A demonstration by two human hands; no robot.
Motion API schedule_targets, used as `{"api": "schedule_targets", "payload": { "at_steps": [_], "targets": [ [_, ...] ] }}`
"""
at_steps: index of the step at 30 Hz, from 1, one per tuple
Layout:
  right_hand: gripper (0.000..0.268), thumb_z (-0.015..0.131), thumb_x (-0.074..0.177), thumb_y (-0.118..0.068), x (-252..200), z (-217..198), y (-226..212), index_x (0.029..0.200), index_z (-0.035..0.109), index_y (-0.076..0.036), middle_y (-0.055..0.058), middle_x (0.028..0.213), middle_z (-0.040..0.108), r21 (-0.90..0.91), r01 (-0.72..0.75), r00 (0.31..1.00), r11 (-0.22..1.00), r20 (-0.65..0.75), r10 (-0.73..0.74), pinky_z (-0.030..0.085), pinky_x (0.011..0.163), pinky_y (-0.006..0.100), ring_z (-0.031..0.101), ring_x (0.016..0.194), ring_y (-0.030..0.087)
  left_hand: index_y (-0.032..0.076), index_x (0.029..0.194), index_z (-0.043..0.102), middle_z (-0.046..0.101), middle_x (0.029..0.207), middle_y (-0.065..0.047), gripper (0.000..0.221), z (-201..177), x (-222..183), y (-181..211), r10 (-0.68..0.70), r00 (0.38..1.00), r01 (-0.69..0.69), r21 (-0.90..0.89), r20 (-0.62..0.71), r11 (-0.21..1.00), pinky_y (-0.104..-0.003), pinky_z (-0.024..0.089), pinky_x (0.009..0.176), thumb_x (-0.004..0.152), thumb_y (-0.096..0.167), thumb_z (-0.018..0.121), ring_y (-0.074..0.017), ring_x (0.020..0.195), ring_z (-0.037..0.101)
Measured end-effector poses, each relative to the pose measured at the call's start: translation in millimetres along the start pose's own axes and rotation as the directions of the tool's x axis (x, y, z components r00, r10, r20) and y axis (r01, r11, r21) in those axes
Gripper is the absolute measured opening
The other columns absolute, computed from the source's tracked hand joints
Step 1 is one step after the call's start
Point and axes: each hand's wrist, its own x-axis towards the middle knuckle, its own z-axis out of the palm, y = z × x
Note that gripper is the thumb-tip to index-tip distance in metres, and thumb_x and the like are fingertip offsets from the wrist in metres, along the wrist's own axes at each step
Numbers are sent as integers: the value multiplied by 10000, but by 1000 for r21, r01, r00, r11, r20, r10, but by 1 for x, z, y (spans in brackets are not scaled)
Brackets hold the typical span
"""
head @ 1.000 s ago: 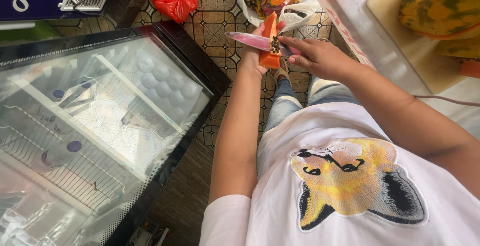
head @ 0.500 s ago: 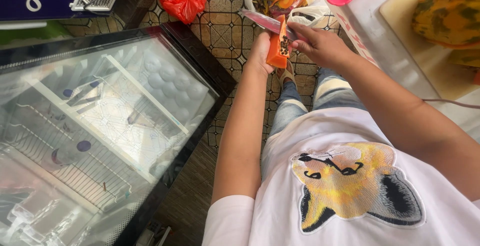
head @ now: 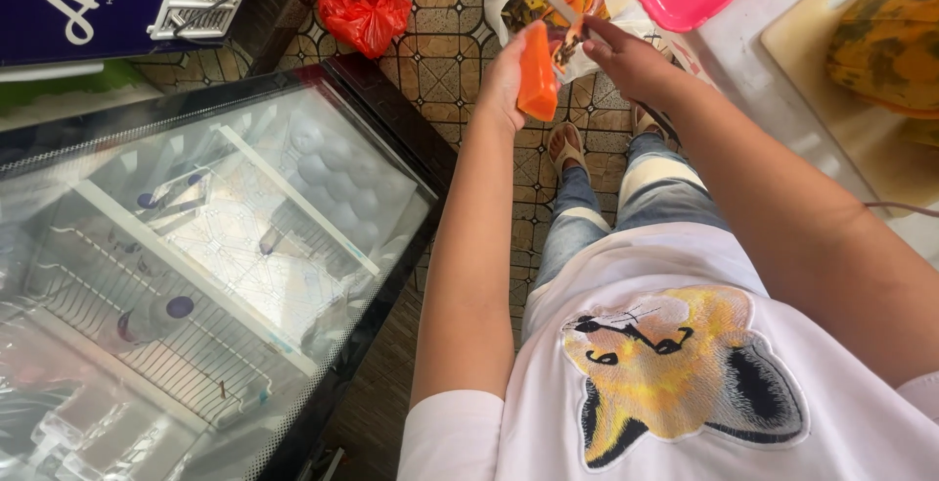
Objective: Prepare fruit by cutting a papaya and peeling a carrot on a cutting board
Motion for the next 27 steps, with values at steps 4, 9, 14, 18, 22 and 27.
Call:
{"api": "schedule_targets", "payload": {
  "at_steps": [4, 9, 14, 18, 22, 27],
  "targets": [
    [540, 344, 1120, -402, 13, -2, -2, 1655, 279, -383, 80, 780, 405, 14, -162, 986, 987, 46, 162, 429, 589, 426, 418, 650, 232, 145, 1410, 570, 735, 1080, -120, 420, -33, 19, -22, 38, 999, -30, -205, 35, 978, -384, 543, 661, 1071, 349, 428, -232, 740, 609],
    [522, 324, 1141, -311, 32, 2, 1, 1601, 307, -557, 242, 1451, 438, 73, -338, 941, 938, 41, 336, 394, 491, 313, 404, 612, 177, 174, 1284, 630, 724, 1103, -143, 342, -67, 35, -56, 7, 997, 33, -491, 80, 871, -364, 589, 657, 1078, 361, 430, -253, 727, 644],
    [525, 373, 1139, -324, 34, 0, 0, 1637, 272, -457, 252, 1385, 483, -9, -364, 930, 931, 39, 364, 416, 556, 337, 439, 638, 183, 249, 1205, 630, 717, 1153, -120, 233, -79, 36, -78, 67, 992, 9, -587, 108, 810, -446, 603, 792, 1076, 377, 484, -279, 776, 684],
    [498, 395, 1136, -369, 48, -2, 17, 1623, 313, -428, 213, 1383, 455, 89, -437, 899, 895, 77, 431, 501, 580, 345, 532, 711, 226, 115, 1199, 629, 723, 1130, -98, 424, -73, 35, -83, 28, 986, 85, -651, 162, 755, -458, 611, 868, 1021, 494, 561, -280, 806, 697],
    [453, 423, 1119, -396, 34, -4, 26, 1570, 404, -439, 123, 1242, 504, 142, -472, 881, 870, 87, 464, 478, 562, 301, 509, 726, 199, 132, 971, 647, 675, 838, -93, 534, -60, 27, -81, 171, 965, 8, -674, 198, 739, -399, 641, 757, 856, 652, 688, -231, 698, 696],
    [502, 437, 1115, -419, 6, 5, 38, 1578, 379, -233, 191, 1103, 495, 200, -300, 953, 933, 104, 284, 501, 502, 329, 499, 652, 219, 117, 1039, 567, 653, 853, -101, 338, -50, 34, -87, 209, 963, -29, -703, 171, 711, -397, 645, 725, 936, 420, 676, -203, 676, 665]
  ]
}}
